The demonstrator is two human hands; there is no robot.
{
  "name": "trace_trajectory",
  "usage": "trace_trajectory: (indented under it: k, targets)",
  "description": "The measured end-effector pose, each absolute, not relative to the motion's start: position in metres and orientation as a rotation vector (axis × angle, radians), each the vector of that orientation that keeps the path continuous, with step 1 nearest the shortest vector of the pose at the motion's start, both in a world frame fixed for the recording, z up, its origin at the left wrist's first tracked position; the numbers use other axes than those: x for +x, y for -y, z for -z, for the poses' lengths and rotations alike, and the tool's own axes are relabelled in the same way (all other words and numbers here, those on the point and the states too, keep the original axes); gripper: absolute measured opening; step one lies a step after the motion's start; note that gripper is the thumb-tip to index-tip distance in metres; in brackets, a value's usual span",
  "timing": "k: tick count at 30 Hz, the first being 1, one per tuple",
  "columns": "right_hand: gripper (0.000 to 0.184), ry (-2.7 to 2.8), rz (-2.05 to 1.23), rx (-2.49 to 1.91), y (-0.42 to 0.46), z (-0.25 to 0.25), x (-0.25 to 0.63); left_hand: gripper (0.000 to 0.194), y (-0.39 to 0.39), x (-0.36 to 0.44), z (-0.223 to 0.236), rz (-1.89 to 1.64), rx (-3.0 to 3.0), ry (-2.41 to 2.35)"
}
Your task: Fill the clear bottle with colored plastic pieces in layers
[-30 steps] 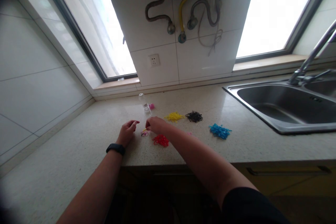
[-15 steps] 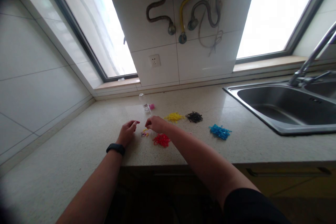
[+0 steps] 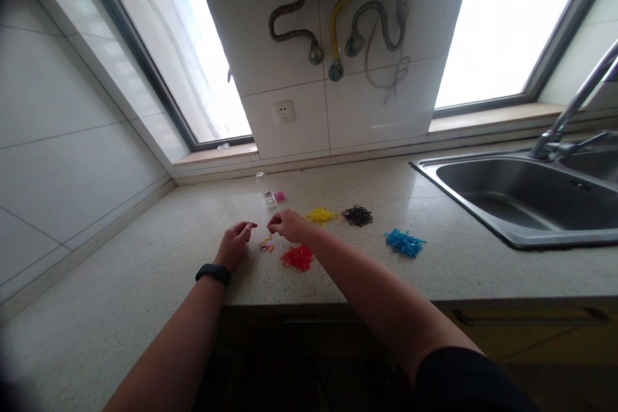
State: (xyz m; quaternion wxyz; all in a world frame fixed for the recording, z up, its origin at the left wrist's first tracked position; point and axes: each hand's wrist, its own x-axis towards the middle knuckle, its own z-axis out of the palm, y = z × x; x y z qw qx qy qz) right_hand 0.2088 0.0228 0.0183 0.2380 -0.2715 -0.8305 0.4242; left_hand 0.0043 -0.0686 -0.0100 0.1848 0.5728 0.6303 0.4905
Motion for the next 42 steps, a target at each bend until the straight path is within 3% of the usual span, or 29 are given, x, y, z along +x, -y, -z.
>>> trace_trajectory:
  k: [18, 25, 31, 42]
  targets:
    - [0.014, 2.231, -1.017, -0.825, -0.003, -0.032, 0.192, 0.042, 0.068, 0.004, 0.010, -1.385, 1.625, -1.763]
    - [0.022, 1.819, -1.495, -0.644, 0.011, -0.041, 0.210, 0.043, 0.068, 0.004, 0.011, -1.390, 1.601, -1.780]
    - [0.029, 1.386, -1.756, -0.447, 0.062, -0.079, 0.252, 0.043, 0.068, 0.006, 0.010, -1.375, 1.590, -1.792]
    - [0.019, 1.189, -1.651, -0.306, 0.113, -0.115, 0.316, 0.045, 0.071, 0.008, 0.009, -1.352, 1.592, -1.797]
